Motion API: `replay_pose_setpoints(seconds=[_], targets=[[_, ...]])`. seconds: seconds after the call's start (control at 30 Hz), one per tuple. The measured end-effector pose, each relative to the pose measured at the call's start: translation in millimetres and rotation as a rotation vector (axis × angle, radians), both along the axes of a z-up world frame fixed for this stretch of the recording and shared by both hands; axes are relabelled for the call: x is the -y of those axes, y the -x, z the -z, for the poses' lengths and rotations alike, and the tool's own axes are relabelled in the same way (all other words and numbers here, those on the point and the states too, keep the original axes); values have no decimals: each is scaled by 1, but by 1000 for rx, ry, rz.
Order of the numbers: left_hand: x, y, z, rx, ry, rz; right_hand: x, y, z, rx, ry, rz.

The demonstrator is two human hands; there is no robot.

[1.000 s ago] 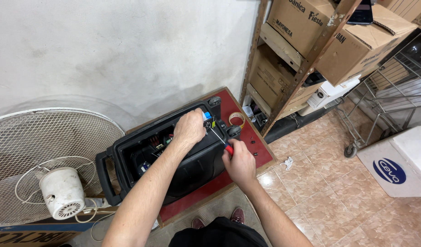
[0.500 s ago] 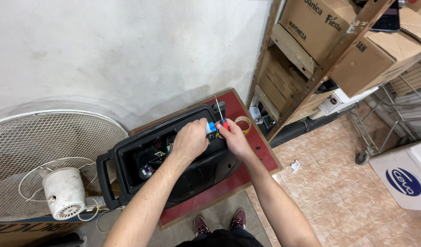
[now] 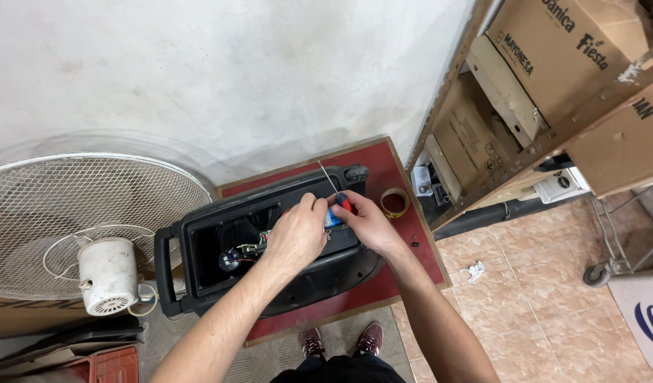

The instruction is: The person repairs a portable generator by installing a blue switch onto the control panel. They use a screwdriver to secure the switch with screws and then reattach the control panel cover.

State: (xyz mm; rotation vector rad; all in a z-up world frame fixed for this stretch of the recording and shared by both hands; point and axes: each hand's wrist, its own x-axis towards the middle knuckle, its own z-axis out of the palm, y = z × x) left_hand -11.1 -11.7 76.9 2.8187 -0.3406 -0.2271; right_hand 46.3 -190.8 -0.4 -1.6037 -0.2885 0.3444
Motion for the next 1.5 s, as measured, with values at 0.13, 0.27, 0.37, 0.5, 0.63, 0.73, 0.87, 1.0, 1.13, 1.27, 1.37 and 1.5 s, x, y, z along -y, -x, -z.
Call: replay_pose_setpoints(seconds=[0.13, 0.27, 0.37, 0.5, 0.63, 0.73, 0.87, 1.0, 1.13, 1.27, 1.37, 1.5], targets=[[-2, -1, -4, -23, 13, -22, 4, -9, 5, 27, 23, -61], [-4, -4, 2, -37, 7, -25, 6, -13, 13, 45, -3, -130], [-3, -5, -4, -48, 3, -23, 8, -16, 14, 61, 16, -152], [-5, -11, 1, -37, -21, -15, 5, -20, 15, 88, 44, -146], [-7, -13, 4, -16, -27, 15, 2, -17, 8, 63, -33, -140], [-7, -12, 8, -13, -28, -9, 3, -16, 12, 28, -21, -126], [-7, -11, 12, -6, -33, -10, 4, -18, 18, 39, 19, -149], [-9, -10, 16, 16, -56, 30, 1, -19, 16, 61, 64, -137], [-9, -6, 13, 36, -60, 49, 0, -18, 20, 61, 70, -131], [-10, -5, 13, 91, -85, 76, 1, -19, 27, 56, 46, -110], [-9, -8, 15, 80, -88, 59, 4, -17, 41, 42, 10, -76], [-13, -15, 16, 46, -68, 36, 3, -10, 48, 46, -66, -1]])
